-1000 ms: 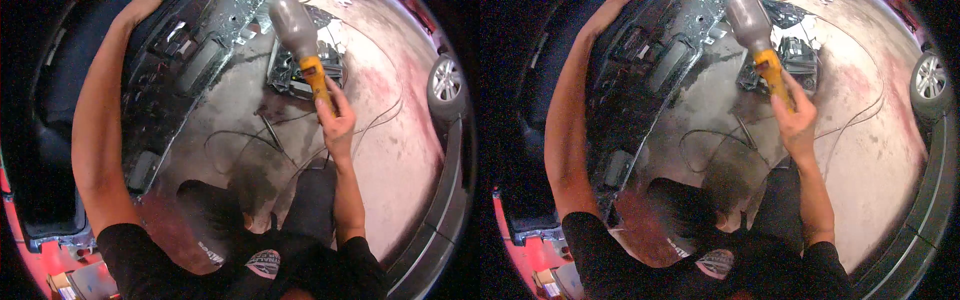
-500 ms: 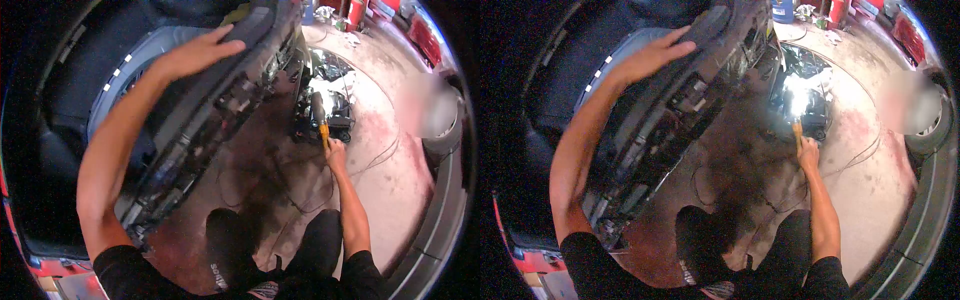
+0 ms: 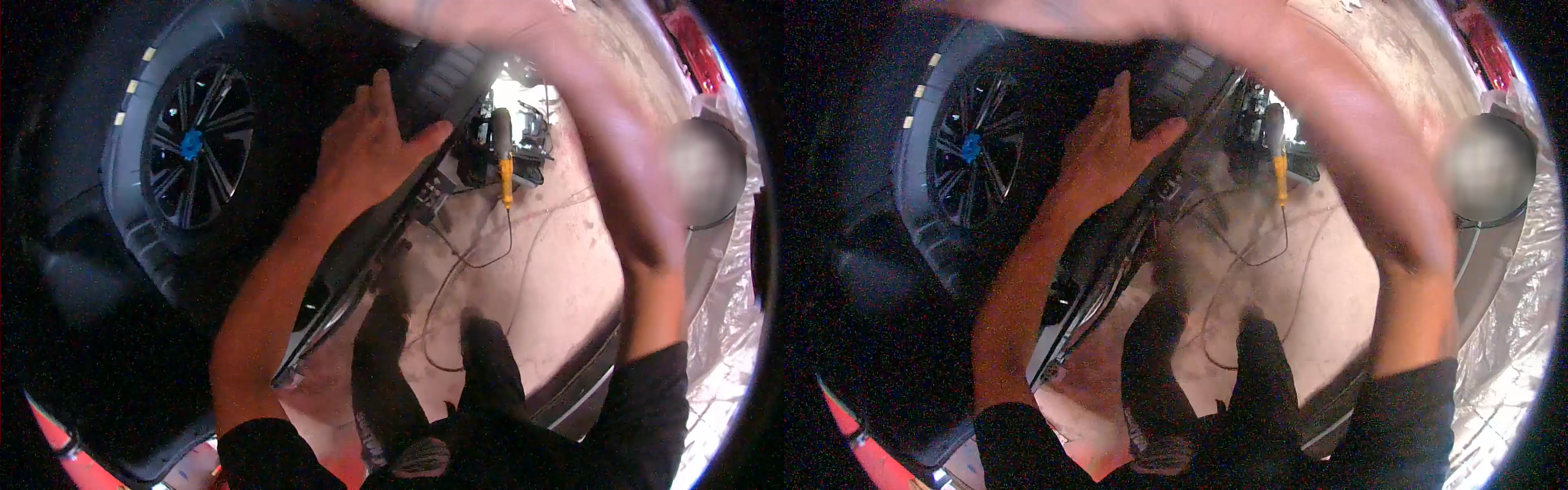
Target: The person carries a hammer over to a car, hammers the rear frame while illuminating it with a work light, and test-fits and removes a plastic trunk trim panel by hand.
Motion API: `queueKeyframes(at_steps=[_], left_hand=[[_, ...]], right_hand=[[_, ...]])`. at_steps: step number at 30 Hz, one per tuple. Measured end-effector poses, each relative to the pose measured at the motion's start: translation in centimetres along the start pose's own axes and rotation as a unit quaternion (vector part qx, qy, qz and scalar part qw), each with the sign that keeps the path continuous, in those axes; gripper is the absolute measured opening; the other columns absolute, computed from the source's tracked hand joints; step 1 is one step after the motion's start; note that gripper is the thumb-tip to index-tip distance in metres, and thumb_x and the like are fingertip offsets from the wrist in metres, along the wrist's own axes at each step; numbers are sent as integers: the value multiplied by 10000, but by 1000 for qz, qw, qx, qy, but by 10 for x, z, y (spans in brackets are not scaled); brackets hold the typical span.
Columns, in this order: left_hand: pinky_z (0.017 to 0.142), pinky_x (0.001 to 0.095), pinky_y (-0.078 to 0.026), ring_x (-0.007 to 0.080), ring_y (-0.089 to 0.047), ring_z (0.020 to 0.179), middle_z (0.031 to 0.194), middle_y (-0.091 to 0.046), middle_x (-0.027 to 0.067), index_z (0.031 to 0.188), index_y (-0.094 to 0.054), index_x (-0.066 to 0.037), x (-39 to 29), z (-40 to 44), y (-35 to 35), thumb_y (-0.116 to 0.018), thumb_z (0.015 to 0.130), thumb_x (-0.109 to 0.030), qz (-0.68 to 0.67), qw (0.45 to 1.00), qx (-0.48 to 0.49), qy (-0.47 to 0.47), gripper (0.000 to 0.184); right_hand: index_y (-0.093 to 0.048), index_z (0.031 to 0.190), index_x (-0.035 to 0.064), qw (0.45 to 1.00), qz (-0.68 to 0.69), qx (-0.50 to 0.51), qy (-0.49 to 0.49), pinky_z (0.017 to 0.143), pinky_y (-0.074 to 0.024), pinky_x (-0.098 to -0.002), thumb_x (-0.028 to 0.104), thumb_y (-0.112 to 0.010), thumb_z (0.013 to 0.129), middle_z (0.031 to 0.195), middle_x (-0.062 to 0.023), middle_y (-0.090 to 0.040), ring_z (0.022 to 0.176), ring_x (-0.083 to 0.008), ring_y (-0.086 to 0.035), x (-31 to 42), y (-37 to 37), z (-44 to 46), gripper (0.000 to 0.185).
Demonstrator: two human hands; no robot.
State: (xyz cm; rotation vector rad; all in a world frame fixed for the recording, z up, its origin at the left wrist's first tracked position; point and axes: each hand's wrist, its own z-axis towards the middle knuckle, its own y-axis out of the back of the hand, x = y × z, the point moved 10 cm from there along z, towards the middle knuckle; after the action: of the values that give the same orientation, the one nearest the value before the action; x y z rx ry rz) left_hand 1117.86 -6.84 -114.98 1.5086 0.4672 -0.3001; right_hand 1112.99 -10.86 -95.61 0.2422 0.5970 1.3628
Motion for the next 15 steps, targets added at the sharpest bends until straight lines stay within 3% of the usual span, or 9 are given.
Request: queueKeyframes(at_steps=[1,2,4,7,10,15], left_hand=[[1005,518,-503,459,-597,1221,1345,-565,312,1463,-409,98,-3,-1,1,-682,848,-666,3,1000,-24,-16,1018],[983,523,-514,453,-602,1212,1325,-572,304,1442,-425,93,-3,-2,-3,-687,847,-661,-6,1000,1,-1,995],[939,532,-535,441,-612,1193,1285,-587,289,1400,-458,82,0,3,-1,-696,844,-649,-13,999,29,37,949],[889,532,-556,416,-626,1171,1249,-597,265,1364,-479,64,-1,-19,-4,-704,843,-634,-23,998,30,59,899],[887,527,-560,413,-633,1159,1266,-589,260,1407,-452,59,3,-28,-10,-714,845,-613,1,999,-2,54,914],[886,528,-546,425,-608,1153,1309,-556,262,1478,-401,41,-23,-41,-9,-702,851,-636,20,999,-21,31,971]], right_hand=[[-441,1485,18,984,106,45,-133,1132,-403,-524,233,-490,1074,1342,-219,-547,1289,-352,-519,-6,-44,-59,466],[-428,1510,32,950,99,237,-177,1159,-346,-582,228,-487,1073,1327,-247,-561,1289,-400,-512,-3,-85,-108,483],[-443,1504,41,900,155,309,-266,1180,-303,-607,220,-508,1053,1289,-263,-595,1306,-435,-492,-18,-104,-124,490],[-537,1443,113,952,64,242,-175,1040,-458,-465,296,-540,1052,1231,-205,-651,1149,-390,-615,8,-106,-129,432],[-453,1518,153,922,99,329,-176,1049,-456,-490,275,-545,1044,1282,-207,-616,1169,-403,-581,20,-113,-130,498],[-621,1351,93,906,102,325,-251,897,-550,-457,265,-584,1018,1137,-179,-676,1001,-384,-664,10,-92,-139,377]])
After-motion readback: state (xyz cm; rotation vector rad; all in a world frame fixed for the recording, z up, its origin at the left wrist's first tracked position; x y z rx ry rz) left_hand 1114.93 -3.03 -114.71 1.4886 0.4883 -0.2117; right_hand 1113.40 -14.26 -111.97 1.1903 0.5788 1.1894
